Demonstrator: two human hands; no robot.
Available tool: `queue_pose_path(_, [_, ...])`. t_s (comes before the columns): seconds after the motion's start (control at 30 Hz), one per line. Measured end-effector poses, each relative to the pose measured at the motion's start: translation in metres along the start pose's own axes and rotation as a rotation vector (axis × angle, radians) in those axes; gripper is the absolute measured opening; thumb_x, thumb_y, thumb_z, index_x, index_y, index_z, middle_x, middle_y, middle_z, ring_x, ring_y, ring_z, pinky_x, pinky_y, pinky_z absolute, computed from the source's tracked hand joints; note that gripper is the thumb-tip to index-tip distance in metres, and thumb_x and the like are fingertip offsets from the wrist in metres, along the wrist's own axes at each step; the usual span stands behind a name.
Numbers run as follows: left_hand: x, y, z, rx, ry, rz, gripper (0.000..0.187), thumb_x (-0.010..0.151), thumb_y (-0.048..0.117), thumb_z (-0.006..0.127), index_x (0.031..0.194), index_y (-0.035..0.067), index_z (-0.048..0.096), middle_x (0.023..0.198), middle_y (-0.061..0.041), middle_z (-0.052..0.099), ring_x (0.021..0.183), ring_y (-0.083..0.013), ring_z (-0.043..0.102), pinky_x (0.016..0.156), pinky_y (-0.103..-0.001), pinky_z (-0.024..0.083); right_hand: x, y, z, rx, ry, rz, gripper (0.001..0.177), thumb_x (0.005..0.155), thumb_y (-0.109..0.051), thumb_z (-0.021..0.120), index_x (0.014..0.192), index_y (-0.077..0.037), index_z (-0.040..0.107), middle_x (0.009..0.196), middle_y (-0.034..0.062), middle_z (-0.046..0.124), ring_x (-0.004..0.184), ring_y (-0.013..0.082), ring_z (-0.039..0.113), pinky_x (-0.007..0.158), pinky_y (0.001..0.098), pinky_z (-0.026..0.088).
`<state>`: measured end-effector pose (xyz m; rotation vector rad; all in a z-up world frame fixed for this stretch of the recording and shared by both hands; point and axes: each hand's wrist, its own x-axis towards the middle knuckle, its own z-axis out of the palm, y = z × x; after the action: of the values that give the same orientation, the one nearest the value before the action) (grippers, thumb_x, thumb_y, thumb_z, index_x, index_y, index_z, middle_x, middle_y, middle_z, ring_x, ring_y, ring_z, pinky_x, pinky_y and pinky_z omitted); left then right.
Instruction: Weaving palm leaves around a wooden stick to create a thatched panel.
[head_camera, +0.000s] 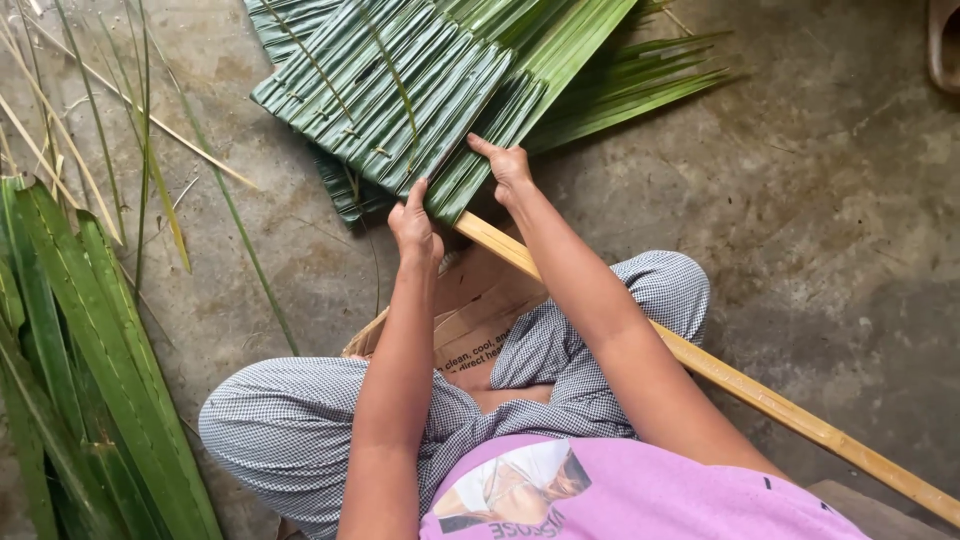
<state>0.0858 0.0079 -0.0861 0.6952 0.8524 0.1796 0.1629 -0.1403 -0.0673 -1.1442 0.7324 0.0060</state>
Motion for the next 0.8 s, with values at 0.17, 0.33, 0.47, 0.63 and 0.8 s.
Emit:
queue_pose_path(0.17, [-0.014, 0.012, 0.010, -0.036, -0.017, -0.057, 0.034, 0.077, 0.014, 0.090, 0.093, -0.006, 0.067, 0.080, -0.023, 0.071, 0.068, -0.0313, 0.074, 0.062, -0.047, 0.065, -0.012, -0.007, 0.003, -0.016, 0.006, 0.000, 0.053, 0.060, -0.013, 0.104, 0.097, 0.009, 0.073, 0.091, 0.0248, 0.074, 0.088, 0.0358, 0.075, 0.073, 0.0534, 0.064])
queue_pose_path(0.33, [-0.014, 0.013, 0.012, -0.033, 0.002, -0.062, 0.034, 0.074, 0.011, 0.091, 0.091, -0.008, 0.068, 0.078, -0.025, 0.071, 0.067, -0.0329, 0.075, 0.060, -0.048, 0.065, -0.030, -0.019, 0.008, -0.070, 0.018, -0.012, 0.058, 0.057, -0.019, 0.106, 0.098, 0.008, 0.074, 0.094, 0.0239, 0.075, 0.095, 0.0338, 0.074, 0.083, 0.0527, 0.062])
queue_pose_path(0.47, [0.005, -0.001, 0.003, 0.011, 0.046, -0.027, 0.040, 0.070, 0.011, 0.094, 0.089, -0.009, 0.066, 0.075, -0.026, 0.070, 0.065, -0.0332, 0.074, 0.057, -0.048, 0.064, -0.039, -0.024, 0.012, -0.158, 0.039, -0.040, 0.066, 0.055, -0.027, 0.108, 0.100, 0.007, 0.074, 0.104, 0.0243, 0.074, 0.111, 0.0348, 0.069, 0.100, 0.0563, 0.049])
queue_pose_path(0.63, [0.013, -0.007, 0.000, 0.052, 0.066, -0.008, 0.045, 0.067, 0.011, 0.095, 0.088, -0.011, 0.062, 0.074, -0.024, 0.066, 0.064, -0.0334, 0.073, 0.056, -0.047, 0.062, -0.044, -0.030, 0.013, -0.150, 0.006, 0.007, 0.067, 0.055, -0.027, 0.108, 0.102, 0.005, 0.073, 0.103, 0.0220, 0.074, 0.110, 0.0339, 0.070, 0.100, 0.0558, 0.048])
queue_pose_path(0.8, [0.028, -0.017, -0.007, 0.030, 0.064, 0.005, 0.041, 0.068, 0.007, 0.094, 0.084, -0.010, 0.061, 0.071, -0.024, 0.065, 0.062, -0.0337, 0.072, 0.055, -0.046, 0.061, -0.047, -0.034, 0.016, -0.089, -0.001, 0.023, 0.066, 0.056, -0.025, 0.108, 0.104, 0.005, 0.074, 0.102, 0.0216, 0.075, 0.108, 0.0329, 0.071, 0.099, 0.0535, 0.053])
